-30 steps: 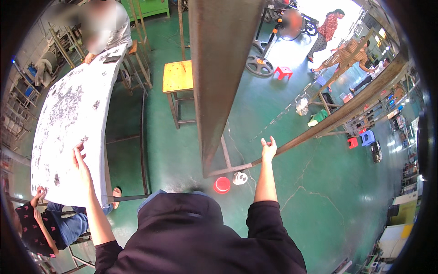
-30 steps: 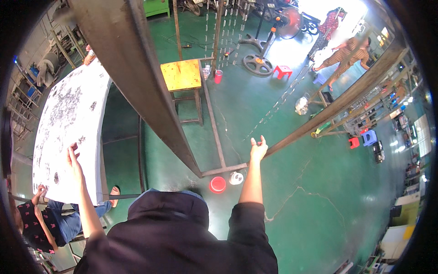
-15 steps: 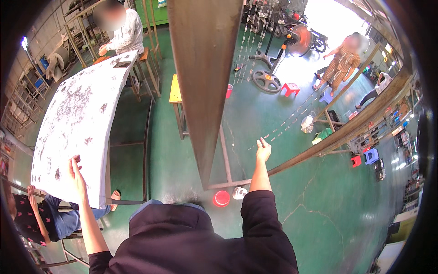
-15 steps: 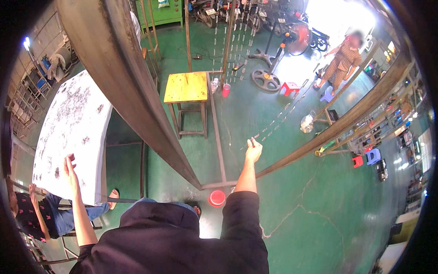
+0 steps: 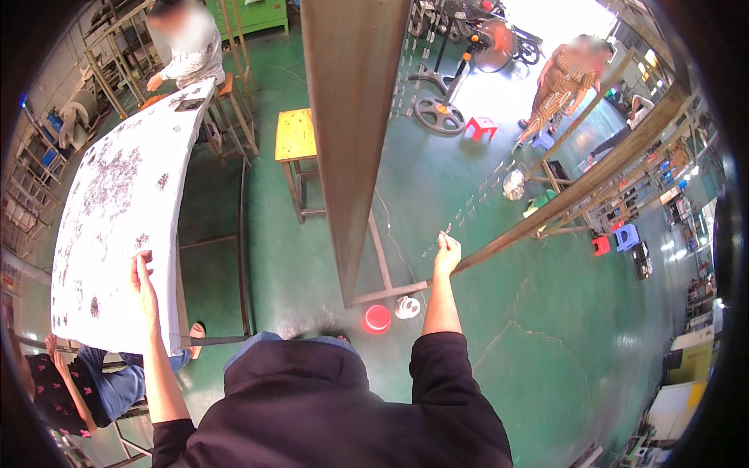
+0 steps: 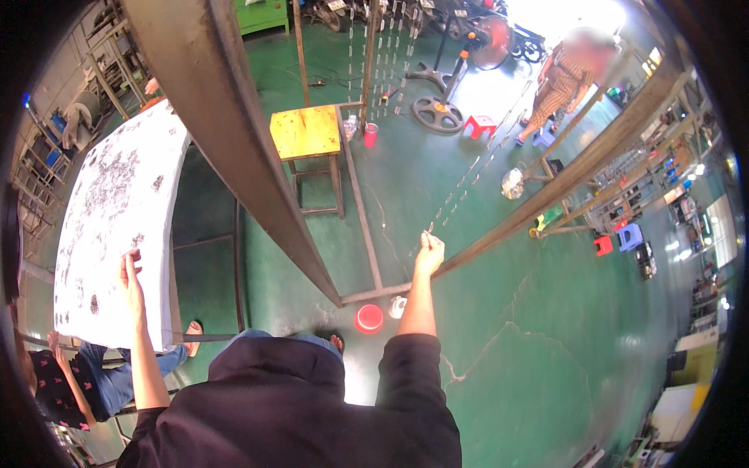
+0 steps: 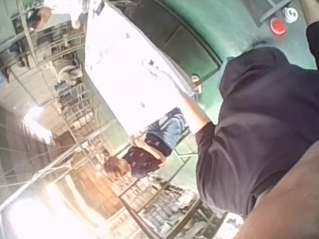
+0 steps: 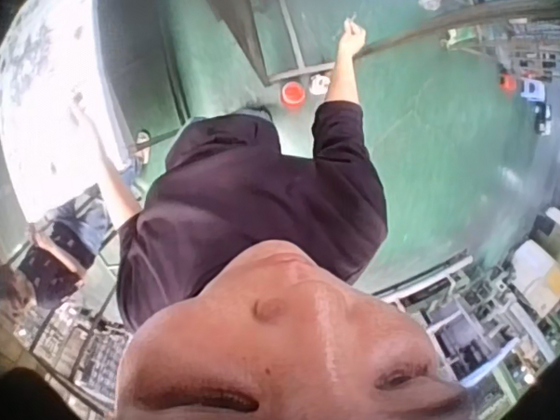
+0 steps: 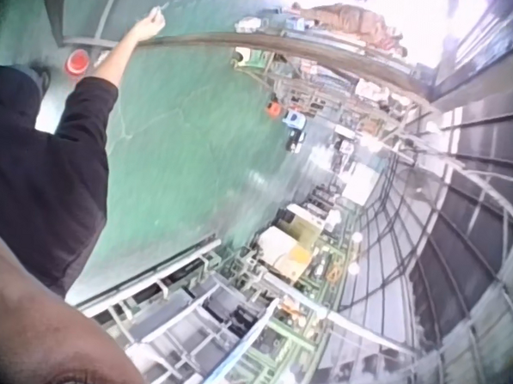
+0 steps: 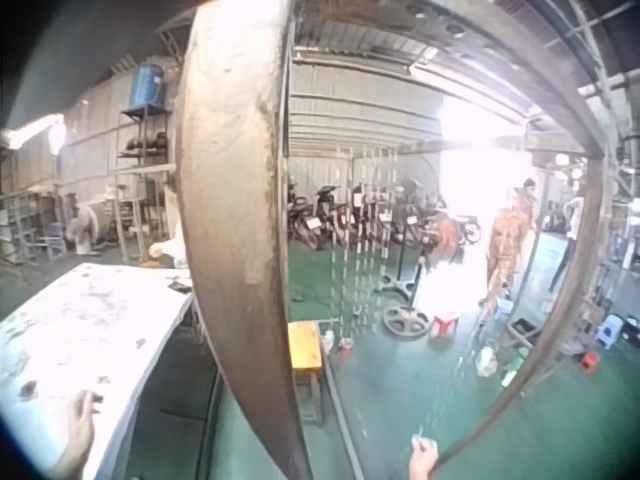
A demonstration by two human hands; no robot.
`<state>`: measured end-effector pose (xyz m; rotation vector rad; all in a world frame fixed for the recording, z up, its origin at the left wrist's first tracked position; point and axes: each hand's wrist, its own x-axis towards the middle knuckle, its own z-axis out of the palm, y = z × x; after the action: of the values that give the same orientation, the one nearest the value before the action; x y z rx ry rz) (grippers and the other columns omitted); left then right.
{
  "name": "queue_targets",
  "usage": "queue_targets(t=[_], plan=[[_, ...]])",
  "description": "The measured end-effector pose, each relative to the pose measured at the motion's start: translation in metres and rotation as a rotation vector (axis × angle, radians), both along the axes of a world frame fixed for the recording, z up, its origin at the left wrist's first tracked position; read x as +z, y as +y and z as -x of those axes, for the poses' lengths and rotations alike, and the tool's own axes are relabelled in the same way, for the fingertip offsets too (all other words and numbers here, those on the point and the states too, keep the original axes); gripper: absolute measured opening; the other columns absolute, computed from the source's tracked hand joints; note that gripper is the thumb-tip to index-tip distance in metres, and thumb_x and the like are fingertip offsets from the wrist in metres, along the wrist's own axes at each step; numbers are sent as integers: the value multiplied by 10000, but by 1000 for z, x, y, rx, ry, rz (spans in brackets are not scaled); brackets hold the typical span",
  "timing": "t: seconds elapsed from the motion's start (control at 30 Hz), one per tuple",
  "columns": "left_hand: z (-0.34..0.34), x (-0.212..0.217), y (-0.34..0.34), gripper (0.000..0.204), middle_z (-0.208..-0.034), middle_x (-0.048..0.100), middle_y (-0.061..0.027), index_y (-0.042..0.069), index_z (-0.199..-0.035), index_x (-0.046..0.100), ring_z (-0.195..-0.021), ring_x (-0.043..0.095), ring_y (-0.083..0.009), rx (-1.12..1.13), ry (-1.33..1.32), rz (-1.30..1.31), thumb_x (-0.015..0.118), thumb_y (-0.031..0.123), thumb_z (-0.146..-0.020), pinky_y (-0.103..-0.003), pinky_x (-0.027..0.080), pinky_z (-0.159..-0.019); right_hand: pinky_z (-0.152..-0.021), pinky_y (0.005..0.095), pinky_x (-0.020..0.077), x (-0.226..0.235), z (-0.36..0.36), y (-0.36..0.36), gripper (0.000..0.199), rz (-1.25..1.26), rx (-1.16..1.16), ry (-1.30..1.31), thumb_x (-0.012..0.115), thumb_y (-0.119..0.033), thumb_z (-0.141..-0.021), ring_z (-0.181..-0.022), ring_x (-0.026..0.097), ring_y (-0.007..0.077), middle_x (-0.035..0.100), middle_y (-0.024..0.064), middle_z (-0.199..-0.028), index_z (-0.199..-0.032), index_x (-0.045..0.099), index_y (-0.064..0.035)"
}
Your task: The person repeatedly picks up small metal wire pieces from a white table, bends or twists them by hand, and places them back down. Another person works alongside at the same table. The camera wearer occasionally stands and hangs a wire on a nearby metal frame before resuming the repetitive assembly task.
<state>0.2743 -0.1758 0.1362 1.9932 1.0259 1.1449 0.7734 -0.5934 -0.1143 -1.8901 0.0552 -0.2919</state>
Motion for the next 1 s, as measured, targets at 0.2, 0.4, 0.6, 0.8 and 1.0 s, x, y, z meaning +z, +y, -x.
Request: queue_targets(t=[0.2,0.4,0.6,0.8,1.0], plan=[[-13,-13,-8,281,-1022,669,-47,53,-1065,651,-975,611,-132,-90,-44,32,439,234,-1026,-305,476,-817,-795,297,509,13,33,-26,140,-42,25,-81,730,-90,-831,-884,632,169,633,64,-970,-956,725,-28],[-2,-24,-25,258,-1034,673,-28,65,-1053,671,-974,597,-109,-109,-62,158,467,219,-1017,-265,444,-836,-825,290,526,20,54,-44,92,-142,62,-158,714,-11,-831,-919,653,189,632,84,-954,-899,669,32],[43,-37,-28,291,-1041,662,-38,47,-1063,658,-998,589,-130,-102,-73,240,455,252,-1019,-272,433,-859,-842,298,535,27,74,-51,90,-154,12,-103,700,20,-833,-931,656,205,615,88,-991,-897,648,57],[144,-61,21,327,-1038,653,-61,29,-1063,642,-1006,586,-163,-14,-45,218,442,284,-1021,-311,450,-860,-859,281,508,66,129,-50,170,-73,-25,-78,703,-79,-861,-932,620,164,597,61,-1047,-999,717,20],[252,-94,78,329,-1016,643,-54,38,-1035,640,-979,587,-157,110,6,289,431,292,-1023,-323,462,-825,-866,282,476,131,226,-29,195,69,7,-190,689,-133,-880,-929,607,156,656,64,-994,-1013,722,5]])
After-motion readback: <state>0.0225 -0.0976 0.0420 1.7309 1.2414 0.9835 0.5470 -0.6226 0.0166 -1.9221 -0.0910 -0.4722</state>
